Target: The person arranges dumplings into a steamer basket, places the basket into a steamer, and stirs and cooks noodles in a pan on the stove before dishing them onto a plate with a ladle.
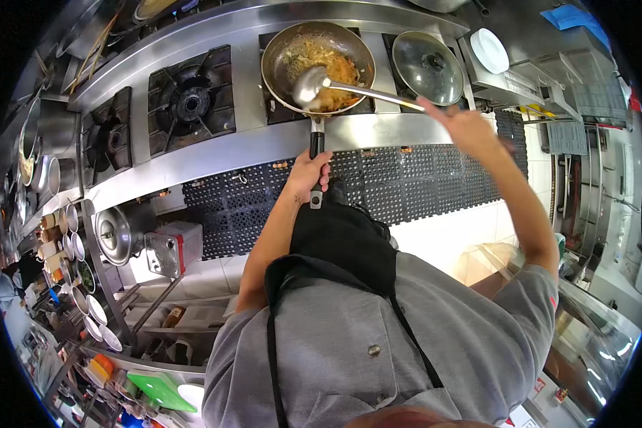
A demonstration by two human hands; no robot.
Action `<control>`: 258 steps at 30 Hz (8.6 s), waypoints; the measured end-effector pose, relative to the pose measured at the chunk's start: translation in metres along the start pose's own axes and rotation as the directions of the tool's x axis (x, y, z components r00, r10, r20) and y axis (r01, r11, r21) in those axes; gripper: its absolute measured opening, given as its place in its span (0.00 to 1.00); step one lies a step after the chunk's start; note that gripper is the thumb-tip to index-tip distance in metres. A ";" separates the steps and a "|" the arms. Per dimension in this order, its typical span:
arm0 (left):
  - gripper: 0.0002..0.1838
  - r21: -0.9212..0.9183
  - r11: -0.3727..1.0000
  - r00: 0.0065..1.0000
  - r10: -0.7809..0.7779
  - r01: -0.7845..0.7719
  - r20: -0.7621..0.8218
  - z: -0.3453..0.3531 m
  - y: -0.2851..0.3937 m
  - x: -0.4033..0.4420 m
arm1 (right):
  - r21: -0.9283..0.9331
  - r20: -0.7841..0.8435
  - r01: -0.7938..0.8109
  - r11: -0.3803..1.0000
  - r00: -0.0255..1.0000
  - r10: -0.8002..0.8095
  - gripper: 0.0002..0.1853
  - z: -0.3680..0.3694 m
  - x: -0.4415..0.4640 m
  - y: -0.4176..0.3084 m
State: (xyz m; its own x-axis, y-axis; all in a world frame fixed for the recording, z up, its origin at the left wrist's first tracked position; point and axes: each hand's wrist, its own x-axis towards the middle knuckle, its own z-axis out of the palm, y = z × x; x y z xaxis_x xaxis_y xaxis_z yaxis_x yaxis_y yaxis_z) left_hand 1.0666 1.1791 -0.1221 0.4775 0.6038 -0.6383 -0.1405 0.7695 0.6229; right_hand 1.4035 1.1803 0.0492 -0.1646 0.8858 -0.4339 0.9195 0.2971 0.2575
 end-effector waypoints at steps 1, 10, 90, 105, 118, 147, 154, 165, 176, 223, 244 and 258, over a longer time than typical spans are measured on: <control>0.10 -0.039 0.999 1.000 -0.008 0.008 0.000 -0.002 -0.002 0.001 | -0.224 -0.051 -0.010 0.975 0.999 -0.001 0.48 -0.009 -0.004 0.011; 0.10 -0.011 1.000 0.998 0.026 -0.027 -0.057 0.010 -0.007 0.002 | 0.376 -0.099 -0.087 0.922 0.986 0.134 0.39 0.043 0.069 0.016; 0.10 -0.016 0.981 0.981 0.193 -0.193 0.032 0.036 -0.030 -0.046 | 0.819 -0.066 -0.045 0.573 0.983 0.172 0.31 0.091 -0.134 -0.082; 0.10 0.033 0.980 0.980 0.194 -0.196 0.052 0.017 -0.029 -0.010 | 0.898 -0.197 0.014 0.439 0.906 0.374 0.35 0.100 -0.115 -0.110; 0.12 -0.066 0.991 0.991 0.123 -0.119 0.061 0.013 -0.026 -0.008 | 0.786 -0.227 -0.035 0.617 0.912 0.341 0.32 0.097 -0.038 -0.124; 0.11 -0.059 0.992 0.989 0.119 -0.114 0.089 0.014 -0.015 -0.005 | 0.893 -0.294 0.142 0.426 0.902 0.317 0.32 0.091 -0.040 -0.126; 0.12 -0.038 0.994 0.994 0.102 -0.101 0.040 0.018 -0.014 -0.007 | 0.863 -0.145 -0.041 0.503 0.934 0.325 0.32 0.103 -0.014 -0.132; 0.12 -0.072 0.991 0.992 0.119 -0.116 0.049 0.018 -0.017 -0.005 | 0.878 -0.083 -0.096 0.469 0.934 0.347 0.34 0.065 0.048 -0.108; 0.10 -0.077 0.989 0.990 0.133 -0.130 0.038 0.017 -0.015 -0.008 | 0.541 -0.169 0.003 0.841 0.980 0.105 0.33 0.006 -0.024 -0.024; 0.21 0.118 0.991 0.998 0.064 -0.065 0.016 0.017 -0.007 -0.001 | 0.953 -0.206 0.081 0.290 0.878 0.432 0.37 0.004 -0.072 -0.131; 0.19 0.115 0.993 0.999 0.043 -0.040 -0.018 0.018 -0.006 0.000 | 0.917 -0.092 -0.062 0.394 0.928 0.361 0.20 0.240 0.014 -0.199; 0.20 0.104 0.991 0.996 0.088 -0.085 -0.027 0.014 -0.005 0.001 | 0.887 -0.132 -0.094 0.452 0.887 0.443 0.19 0.159 0.026 -0.131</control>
State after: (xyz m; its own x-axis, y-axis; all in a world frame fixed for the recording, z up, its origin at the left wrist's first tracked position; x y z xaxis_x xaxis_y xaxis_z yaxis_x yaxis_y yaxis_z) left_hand 1.0803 1.1724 -0.1194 0.4400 0.6745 -0.5929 -0.0897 0.6899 0.7183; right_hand 1.3354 1.1076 -0.1333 0.2142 0.9641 -0.1571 0.7478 -0.2653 -0.6085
